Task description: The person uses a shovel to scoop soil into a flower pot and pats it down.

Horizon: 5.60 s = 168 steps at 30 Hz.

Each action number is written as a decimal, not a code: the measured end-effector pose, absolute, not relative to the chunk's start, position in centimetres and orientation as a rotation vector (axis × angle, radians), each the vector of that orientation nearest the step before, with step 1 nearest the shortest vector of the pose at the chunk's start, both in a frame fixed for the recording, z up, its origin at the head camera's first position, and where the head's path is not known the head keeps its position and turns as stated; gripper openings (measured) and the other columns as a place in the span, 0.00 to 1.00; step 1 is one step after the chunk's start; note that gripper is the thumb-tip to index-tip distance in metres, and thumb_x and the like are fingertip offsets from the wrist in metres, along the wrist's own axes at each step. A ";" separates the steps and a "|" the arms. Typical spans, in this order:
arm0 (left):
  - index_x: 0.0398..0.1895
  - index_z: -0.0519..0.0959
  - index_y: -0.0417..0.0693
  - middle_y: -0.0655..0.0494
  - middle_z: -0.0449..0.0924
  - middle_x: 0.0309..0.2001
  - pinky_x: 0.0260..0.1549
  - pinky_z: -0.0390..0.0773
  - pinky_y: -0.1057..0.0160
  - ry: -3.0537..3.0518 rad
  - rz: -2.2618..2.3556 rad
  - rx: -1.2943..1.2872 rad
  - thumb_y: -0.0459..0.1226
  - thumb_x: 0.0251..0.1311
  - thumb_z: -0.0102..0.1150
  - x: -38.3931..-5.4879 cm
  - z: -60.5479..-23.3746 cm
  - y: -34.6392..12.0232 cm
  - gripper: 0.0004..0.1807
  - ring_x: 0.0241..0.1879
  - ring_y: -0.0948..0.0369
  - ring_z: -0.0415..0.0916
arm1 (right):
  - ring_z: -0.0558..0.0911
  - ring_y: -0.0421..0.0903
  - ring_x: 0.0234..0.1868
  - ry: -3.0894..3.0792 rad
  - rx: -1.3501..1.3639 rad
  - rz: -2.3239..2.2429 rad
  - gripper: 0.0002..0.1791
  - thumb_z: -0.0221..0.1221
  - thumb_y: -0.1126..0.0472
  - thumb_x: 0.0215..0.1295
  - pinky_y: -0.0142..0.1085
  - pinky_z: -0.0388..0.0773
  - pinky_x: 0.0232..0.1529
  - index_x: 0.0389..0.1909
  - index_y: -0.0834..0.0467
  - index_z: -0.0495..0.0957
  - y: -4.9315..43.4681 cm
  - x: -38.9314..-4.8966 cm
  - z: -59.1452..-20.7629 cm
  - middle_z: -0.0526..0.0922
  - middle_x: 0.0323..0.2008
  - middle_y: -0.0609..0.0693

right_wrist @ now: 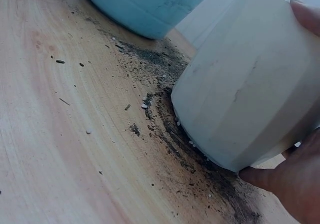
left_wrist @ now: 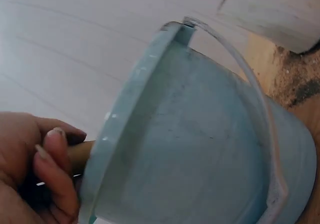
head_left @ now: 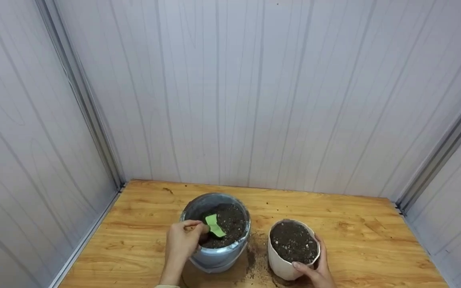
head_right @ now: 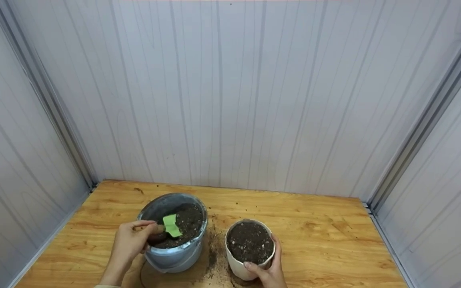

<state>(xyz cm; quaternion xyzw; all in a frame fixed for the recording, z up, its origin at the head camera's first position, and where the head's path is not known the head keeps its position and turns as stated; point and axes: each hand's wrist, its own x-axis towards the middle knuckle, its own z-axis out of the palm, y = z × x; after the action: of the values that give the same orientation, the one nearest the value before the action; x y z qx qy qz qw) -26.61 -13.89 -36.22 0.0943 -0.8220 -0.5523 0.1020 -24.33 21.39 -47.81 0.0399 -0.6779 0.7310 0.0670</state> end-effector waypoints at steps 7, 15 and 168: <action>0.44 0.86 0.37 0.43 0.81 0.16 0.10 0.73 0.66 -2.377 -1.792 0.344 0.34 0.62 0.61 -26.9 -36.1 -13.6 0.12 0.07 0.63 0.73 | 0.65 0.28 0.58 -2.027 0.118 2.178 0.56 0.64 0.76 0.53 0.23 0.61 0.57 0.75 0.59 0.38 21.3 -24.4 -47.8 0.47 0.73 0.64; 0.43 0.86 0.40 0.44 0.80 0.15 0.09 0.71 0.66 -2.354 -1.760 0.408 0.37 0.62 0.64 -26.8 -36.1 -13.1 0.11 0.07 0.63 0.72 | 0.64 0.31 0.59 -2.022 0.044 2.244 0.57 0.66 0.74 0.53 0.26 0.64 0.57 0.75 0.55 0.37 21.1 -24.4 -47.6 0.47 0.73 0.60; 0.45 0.85 0.53 0.65 0.71 0.34 0.26 0.76 0.63 -2.142 -1.293 -0.322 0.30 0.56 0.70 -22.3 -43.2 3.0 0.14 0.29 0.66 0.74 | 0.66 0.35 0.62 -1.938 0.179 2.281 0.55 0.63 0.75 0.57 0.29 0.65 0.60 0.76 0.58 0.36 21.3 -24.2 -48.5 0.44 0.74 0.67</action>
<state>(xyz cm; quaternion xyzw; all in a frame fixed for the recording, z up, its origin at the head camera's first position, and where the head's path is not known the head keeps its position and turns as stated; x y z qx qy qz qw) -22.32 3.04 -43.23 -0.1217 -0.8087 -0.4881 0.3047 -24.19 21.29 -48.49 0.0594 -0.6447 0.7587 0.0716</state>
